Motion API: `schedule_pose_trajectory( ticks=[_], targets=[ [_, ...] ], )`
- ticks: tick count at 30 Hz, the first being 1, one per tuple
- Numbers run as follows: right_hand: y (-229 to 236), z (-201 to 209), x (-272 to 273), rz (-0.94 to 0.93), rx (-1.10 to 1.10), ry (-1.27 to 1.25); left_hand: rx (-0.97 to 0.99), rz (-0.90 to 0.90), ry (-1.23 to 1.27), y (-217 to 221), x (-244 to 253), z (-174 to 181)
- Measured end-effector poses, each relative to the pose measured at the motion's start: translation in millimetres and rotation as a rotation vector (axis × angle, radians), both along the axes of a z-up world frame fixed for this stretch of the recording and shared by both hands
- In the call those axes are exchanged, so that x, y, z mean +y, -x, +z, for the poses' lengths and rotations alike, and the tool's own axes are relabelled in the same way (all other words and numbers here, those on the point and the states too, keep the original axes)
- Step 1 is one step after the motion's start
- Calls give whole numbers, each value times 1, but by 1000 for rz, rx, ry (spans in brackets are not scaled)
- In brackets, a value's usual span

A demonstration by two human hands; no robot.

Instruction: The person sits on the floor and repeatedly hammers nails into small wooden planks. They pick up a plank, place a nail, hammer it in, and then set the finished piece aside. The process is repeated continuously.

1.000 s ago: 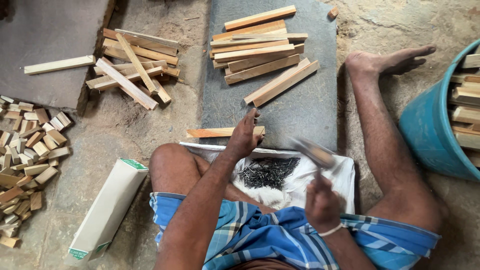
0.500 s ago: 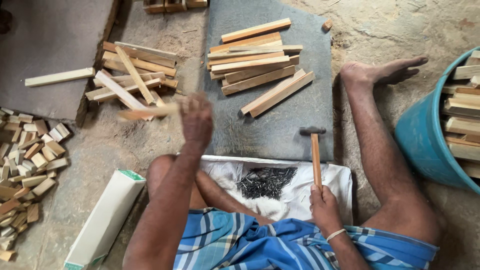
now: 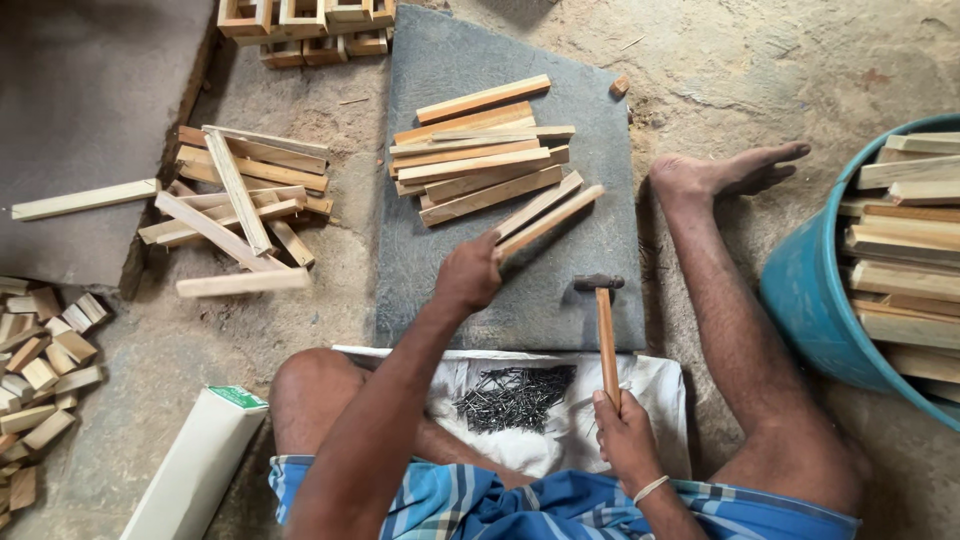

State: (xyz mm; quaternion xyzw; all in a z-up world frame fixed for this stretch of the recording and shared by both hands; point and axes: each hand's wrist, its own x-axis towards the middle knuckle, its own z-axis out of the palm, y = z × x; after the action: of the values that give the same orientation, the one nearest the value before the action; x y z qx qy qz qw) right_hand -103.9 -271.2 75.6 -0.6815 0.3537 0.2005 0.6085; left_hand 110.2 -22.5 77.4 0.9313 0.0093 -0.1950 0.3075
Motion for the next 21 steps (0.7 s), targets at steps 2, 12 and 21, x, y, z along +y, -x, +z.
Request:
schedule_pose_trajectory(
  ticks=[2,12,21],
  targets=[
    [0,-1,0,-3,-35,-14,78,37,178,12,19,0],
    [3,1,8,7,-94,-2,-344,60,-336,86,131,9],
    [13,-11,19,181,-45,-109,-296,-523,-4,174,-4,-21]
  ],
)
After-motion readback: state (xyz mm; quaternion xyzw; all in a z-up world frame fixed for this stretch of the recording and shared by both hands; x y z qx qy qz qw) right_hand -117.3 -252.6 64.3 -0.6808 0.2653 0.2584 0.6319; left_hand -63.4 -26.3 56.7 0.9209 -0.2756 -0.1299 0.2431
